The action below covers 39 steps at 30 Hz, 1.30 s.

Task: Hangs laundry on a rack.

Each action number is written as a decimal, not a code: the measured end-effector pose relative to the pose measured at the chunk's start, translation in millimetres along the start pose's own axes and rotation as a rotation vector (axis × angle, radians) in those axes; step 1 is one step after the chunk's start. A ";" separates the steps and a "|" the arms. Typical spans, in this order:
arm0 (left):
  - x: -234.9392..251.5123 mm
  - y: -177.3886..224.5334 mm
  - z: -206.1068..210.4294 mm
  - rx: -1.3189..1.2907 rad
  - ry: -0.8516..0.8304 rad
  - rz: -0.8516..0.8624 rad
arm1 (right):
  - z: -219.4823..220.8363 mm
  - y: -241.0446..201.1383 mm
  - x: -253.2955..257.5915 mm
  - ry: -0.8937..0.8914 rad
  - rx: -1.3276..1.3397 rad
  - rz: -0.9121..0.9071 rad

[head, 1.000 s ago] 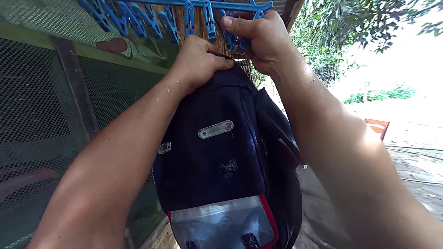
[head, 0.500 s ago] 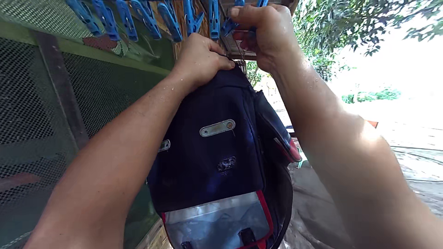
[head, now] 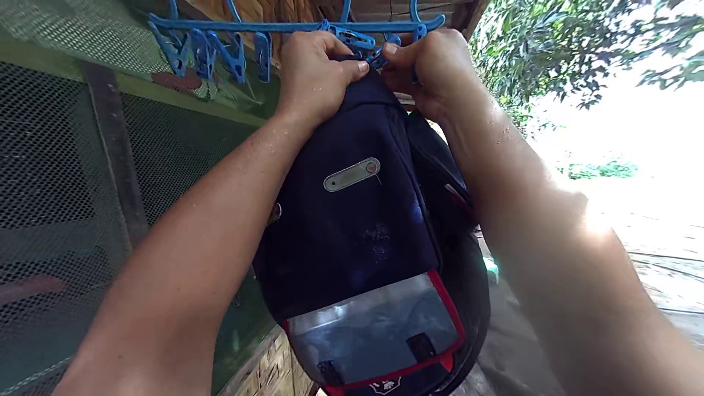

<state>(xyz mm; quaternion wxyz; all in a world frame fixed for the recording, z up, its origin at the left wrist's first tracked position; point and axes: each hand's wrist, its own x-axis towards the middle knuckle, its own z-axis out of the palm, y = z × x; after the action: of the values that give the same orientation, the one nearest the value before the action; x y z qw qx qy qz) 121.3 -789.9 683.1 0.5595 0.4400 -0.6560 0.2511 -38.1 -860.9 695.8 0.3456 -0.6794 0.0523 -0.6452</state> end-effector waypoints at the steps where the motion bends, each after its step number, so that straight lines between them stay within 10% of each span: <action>1: 0.7 1.3 -0.9 0.002 -0.007 -0.009 | -0.1 -0.2 0.3 0.007 0.007 -0.005; 39: -4.5 12.0 23.5 0.008 0.020 0.150 | -27.8 -0.3 -29.8 -0.137 -0.246 0.093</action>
<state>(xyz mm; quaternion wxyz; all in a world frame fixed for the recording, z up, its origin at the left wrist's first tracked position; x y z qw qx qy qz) 98.9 -802.0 674.9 0.5436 0.3893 -0.6806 0.2994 -68.4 -856.5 669.0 0.2919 -0.7558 0.1387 -0.5694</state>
